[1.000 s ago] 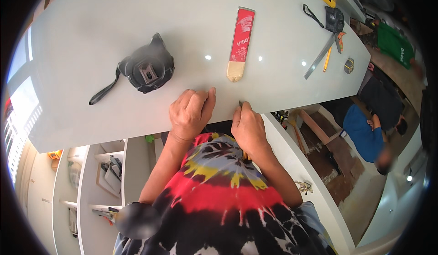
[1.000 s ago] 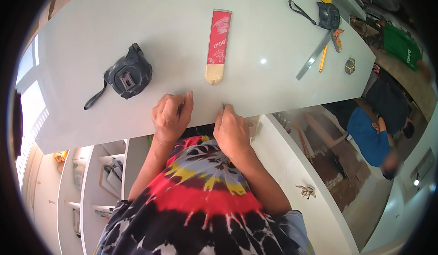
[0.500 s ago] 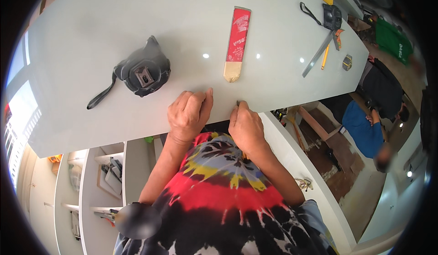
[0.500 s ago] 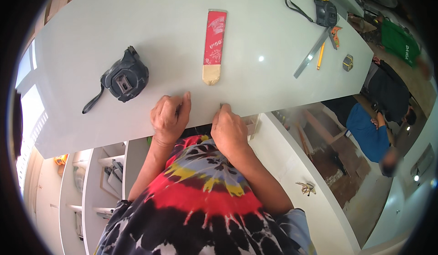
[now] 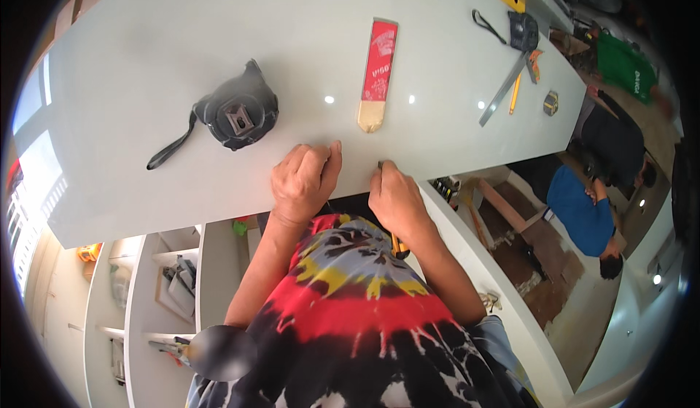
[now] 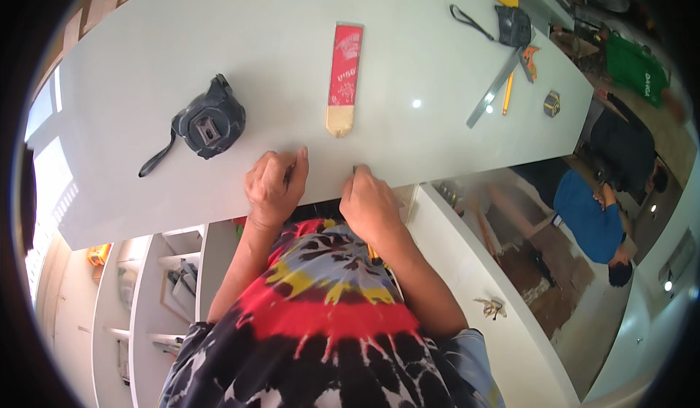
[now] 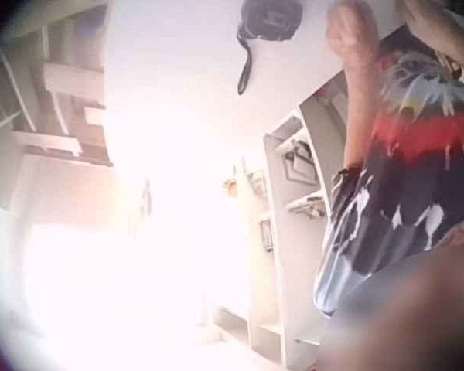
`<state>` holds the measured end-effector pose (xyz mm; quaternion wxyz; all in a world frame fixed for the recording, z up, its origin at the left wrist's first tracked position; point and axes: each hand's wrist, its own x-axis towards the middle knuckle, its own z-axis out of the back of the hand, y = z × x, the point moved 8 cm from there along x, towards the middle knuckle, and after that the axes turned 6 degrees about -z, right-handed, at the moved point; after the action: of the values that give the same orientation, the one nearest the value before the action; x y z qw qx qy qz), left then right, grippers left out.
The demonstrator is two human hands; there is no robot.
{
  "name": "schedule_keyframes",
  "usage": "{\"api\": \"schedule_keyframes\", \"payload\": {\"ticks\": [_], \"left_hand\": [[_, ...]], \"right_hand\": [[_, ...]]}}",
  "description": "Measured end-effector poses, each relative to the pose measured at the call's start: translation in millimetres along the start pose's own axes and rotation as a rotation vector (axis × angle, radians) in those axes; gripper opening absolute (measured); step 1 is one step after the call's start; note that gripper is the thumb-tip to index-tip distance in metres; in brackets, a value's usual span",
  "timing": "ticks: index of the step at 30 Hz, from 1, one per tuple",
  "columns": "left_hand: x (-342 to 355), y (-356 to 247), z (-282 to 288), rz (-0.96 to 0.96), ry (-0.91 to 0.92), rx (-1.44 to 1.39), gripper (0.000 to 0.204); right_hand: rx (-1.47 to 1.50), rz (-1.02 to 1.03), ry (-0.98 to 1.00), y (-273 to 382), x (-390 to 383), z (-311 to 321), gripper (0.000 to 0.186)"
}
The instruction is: The person measures a white laminate sheet with a tape measure and marks it with a pencil. They then use a utility knife to score and snap the sheet along the marked line, separating a smaller piece. The person repeats the scoring and snapping process to complete the cut.
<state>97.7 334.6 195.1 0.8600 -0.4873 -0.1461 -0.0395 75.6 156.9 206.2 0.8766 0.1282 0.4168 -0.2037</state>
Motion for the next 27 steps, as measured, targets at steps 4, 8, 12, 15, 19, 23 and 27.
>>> {"api": "schedule_keyframes", "payload": {"ticks": [4,8,12,15,19,23,27], "left_hand": [[-1,1,1,0.022,0.009,0.035,0.030],[-1,1,-1,0.007,-0.015,0.027,0.029],[-2,1,-1,-0.005,-0.023,0.039,0.027],[-2,0,-1,-0.001,-0.012,0.047,0.027],[-2,0,-3,0.007,0.007,0.071,0.027],[-3,0,-4,0.017,0.022,0.068,0.027],[0,-2,-2,-0.018,-0.002,0.064,0.029]], "right_hand": [[0.002,0.048,-0.025,-5,-14,7,0.024],[-0.052,0.046,-0.044,-8,-22,4,0.022],[-0.077,0.091,-0.118,-6,-23,0,0.023],[-0.085,0.096,-0.105,-8,-20,-6,0.022],[-0.085,0.081,-0.133,-10,-19,-9,0.021],[-0.046,0.070,-0.110,-6,-22,-11,0.020],[-0.042,0.033,-0.040,-4,-13,-4,0.022]]}}
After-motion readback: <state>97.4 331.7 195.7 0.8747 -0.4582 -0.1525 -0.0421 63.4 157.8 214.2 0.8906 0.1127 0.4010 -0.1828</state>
